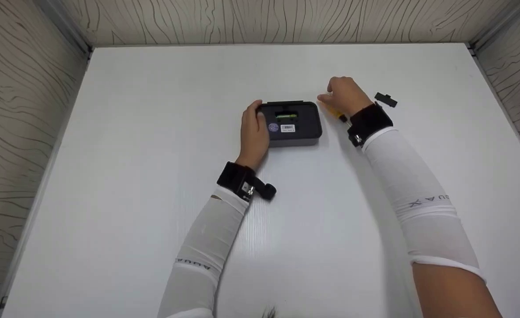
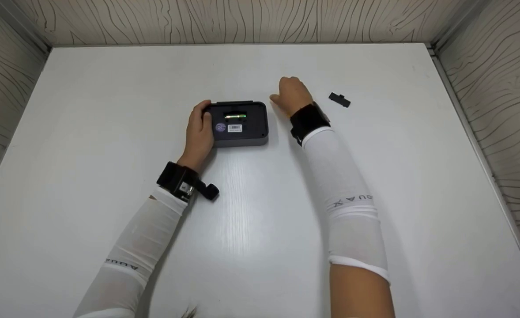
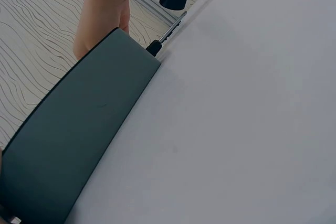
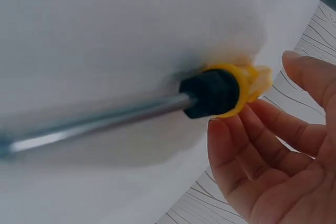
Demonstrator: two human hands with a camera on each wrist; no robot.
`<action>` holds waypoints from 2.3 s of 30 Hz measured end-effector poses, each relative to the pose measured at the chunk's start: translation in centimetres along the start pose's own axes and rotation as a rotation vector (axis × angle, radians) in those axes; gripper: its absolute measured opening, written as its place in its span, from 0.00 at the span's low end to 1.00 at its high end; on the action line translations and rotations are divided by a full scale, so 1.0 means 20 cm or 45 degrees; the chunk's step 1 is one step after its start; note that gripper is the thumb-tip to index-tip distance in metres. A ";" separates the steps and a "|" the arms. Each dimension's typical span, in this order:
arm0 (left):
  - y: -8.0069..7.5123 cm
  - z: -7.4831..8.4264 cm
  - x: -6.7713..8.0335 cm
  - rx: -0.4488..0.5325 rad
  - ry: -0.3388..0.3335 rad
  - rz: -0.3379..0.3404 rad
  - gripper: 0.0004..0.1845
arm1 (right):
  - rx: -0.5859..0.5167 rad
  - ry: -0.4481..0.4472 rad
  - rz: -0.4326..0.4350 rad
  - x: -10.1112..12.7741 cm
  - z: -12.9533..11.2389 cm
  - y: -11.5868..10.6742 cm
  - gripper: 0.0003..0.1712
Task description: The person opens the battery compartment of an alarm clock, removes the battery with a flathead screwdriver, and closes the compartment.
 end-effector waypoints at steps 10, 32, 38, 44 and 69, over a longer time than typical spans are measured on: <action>0.00 0.00 0.00 0.004 -0.014 0.001 0.22 | -0.024 0.032 0.029 0.00 -0.01 0.02 0.22; 0.01 -0.01 0.01 0.014 -0.003 -0.018 0.22 | -0.162 0.036 0.101 0.02 0.03 0.03 0.17; 0.00 -0.01 0.01 0.023 -0.018 -0.006 0.23 | -0.176 0.004 0.155 0.02 0.02 0.02 0.17; 0.00 -0.01 0.01 0.017 -0.028 -0.004 0.23 | -0.242 0.004 0.164 0.02 0.03 0.01 0.21; 0.00 0.01 0.01 -0.003 -0.035 -0.008 0.23 | -0.745 0.174 0.151 0.03 0.10 0.03 0.15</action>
Point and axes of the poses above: each hand's wrist, its own x-axis away from the middle knuckle, its own y-axis out of the palm, z = x × y, the point moved 6 cm from there along -x, towards the middle knuckle, and after that the axes turned 2 degrees about -z, right-handed, at the moved point
